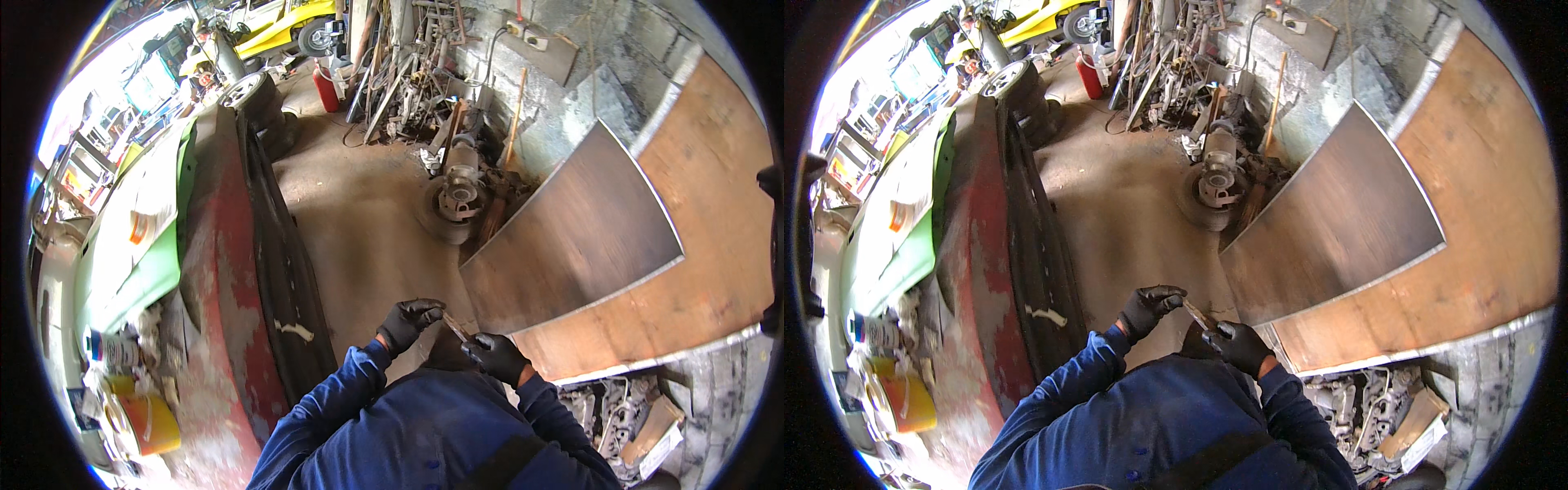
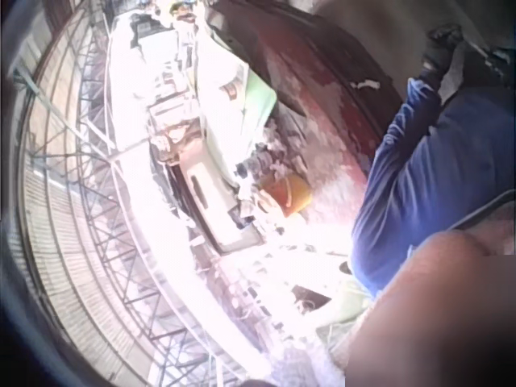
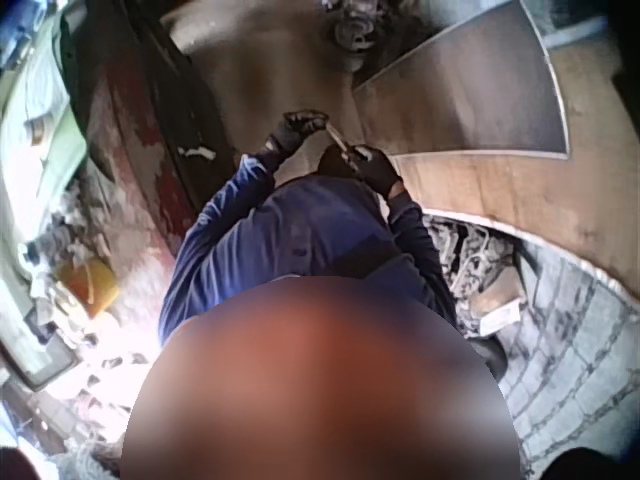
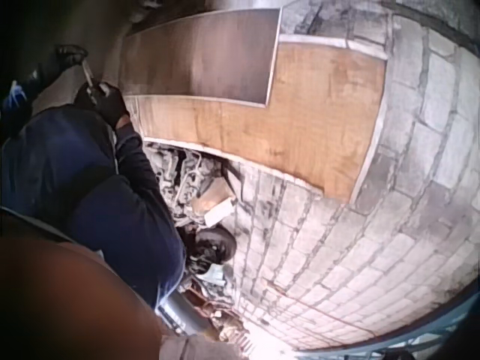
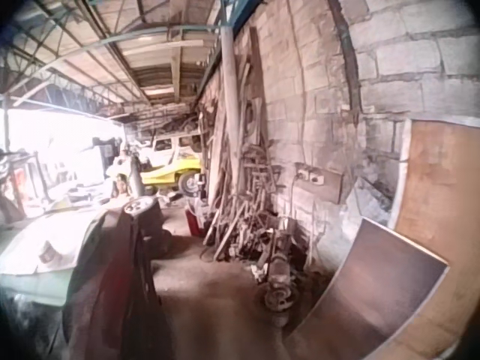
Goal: The person sits under a vehicle chassis and uses a hammer to tap a metal bracket into place. They then walk to a bench grinder and grind a metal bar, producing sparks. Finally, they return to the chassis and use a hammer to adjust the bracket again.
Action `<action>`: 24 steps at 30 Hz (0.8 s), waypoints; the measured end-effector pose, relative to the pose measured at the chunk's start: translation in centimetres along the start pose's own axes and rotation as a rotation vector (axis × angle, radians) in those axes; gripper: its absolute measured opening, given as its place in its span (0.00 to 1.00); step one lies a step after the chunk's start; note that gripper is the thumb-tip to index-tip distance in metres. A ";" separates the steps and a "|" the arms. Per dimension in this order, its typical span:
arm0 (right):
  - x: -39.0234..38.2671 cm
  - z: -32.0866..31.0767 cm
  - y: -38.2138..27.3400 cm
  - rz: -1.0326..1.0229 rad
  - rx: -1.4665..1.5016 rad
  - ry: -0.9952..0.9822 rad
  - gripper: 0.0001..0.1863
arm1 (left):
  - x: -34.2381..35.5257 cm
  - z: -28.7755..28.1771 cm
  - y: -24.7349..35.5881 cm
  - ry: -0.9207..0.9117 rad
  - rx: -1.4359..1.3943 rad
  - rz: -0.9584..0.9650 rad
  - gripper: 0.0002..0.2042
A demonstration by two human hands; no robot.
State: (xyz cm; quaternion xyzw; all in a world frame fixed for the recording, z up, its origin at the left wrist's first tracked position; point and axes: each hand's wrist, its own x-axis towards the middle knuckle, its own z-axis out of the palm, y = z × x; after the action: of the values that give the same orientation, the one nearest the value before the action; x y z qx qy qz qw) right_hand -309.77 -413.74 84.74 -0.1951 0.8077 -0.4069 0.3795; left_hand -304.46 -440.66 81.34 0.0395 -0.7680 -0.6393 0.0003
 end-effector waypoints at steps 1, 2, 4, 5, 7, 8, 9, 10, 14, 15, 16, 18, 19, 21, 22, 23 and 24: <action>2.7 -0.8 -0.3 0.003 0.019 -0.019 0.24 | 2.0 -1.4 -0.5 0.003 0.027 -0.041 0.14; 5.6 -1.6 -0.6 0.011 0.052 -0.049 0.24 | 4.2 -2.8 -1.1 0.012 0.070 -0.054 0.14; 12.1 -3.9 -1.1 -0.008 0.017 -0.096 0.24 | 9.3 -5.8 -2.4 0.008 0.137 -0.093 0.14; 15.2 -5.0 -1.4 -0.026 0.017 -0.131 0.25 | 11.7 -7.3 -3.1 -0.008 0.157 -0.127 0.15; 21.6 -7.4 -2.7 -0.080 -0.072 -0.121 0.25 | 17.1 -10.2 -4.0 -0.004 0.216 -0.109 0.15; 24.7 -8.8 -3.7 -0.033 -0.118 -0.142 0.25 | 20.0 -11.6 -4.2 0.013 0.259 -0.054 0.15; 26.9 -9.7 -4.7 -0.095 -0.130 -0.136 0.25 | 21.6 -12.9 -4.4 0.012 0.340 -0.049 0.15; 29.5 -11.1 -6.1 -0.074 -0.153 -0.156 0.26 | 23.5 -14.5 -4.4 0.016 0.407 0.051 0.15; 38.1 -17.0 -11.9 -0.081 -0.206 -0.099 0.26 | 33.0 -19.6 -3.1 0.155 0.290 -0.060 0.15; 39.9 -17.9 -13.0 -0.073 -0.210 -0.077 0.26 | 34.8 -20.7 -2.8 0.219 0.115 -0.163 0.15; 41.7 -18.7 -13.8 -0.062 -0.169 -0.081 0.26 | 36.9 -22.1 -2.9 0.233 0.028 -0.220 0.16; 45.4 -19.9 -14.3 0.008 -0.183 -0.038 0.27 | 40.9 -24.7 -4.1 0.253 -0.119 -0.291 0.15; 47.3 -20.3 -14.2 0.049 -0.190 -0.019 0.27 | 42.8 -26.0 -5.4 0.264 -0.205 -0.288 0.15; 50.6 -20.7 -13.2 0.071 -0.175 0.045 0.25 | 47.4 -28.6 -9.4 0.170 -0.196 -0.389 0.15; 52.0 -20.7 -12.6 0.091 -0.174 0.087 0.24 | 49.7 -30.2 -11.8 0.128 -0.193 -0.422 0.15; 53.3 -20.3 -12.0 0.082 -0.164 0.134 0.24 | 51.7 -31.6 -14.4 0.020 -0.116 -0.373 0.15; 54.5 -19.7 -11.5 0.130 -0.117 0.187 0.22 | 53.9 -32.8 -17.0 -0.090 -0.038 -0.319 0.16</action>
State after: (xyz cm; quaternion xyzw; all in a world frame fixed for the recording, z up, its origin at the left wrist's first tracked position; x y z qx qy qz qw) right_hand -359.54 -444.54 76.77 -0.1252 0.8729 -0.3501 0.3160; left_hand -355.50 -479.17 67.96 0.1324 -0.7389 -0.6468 -0.1349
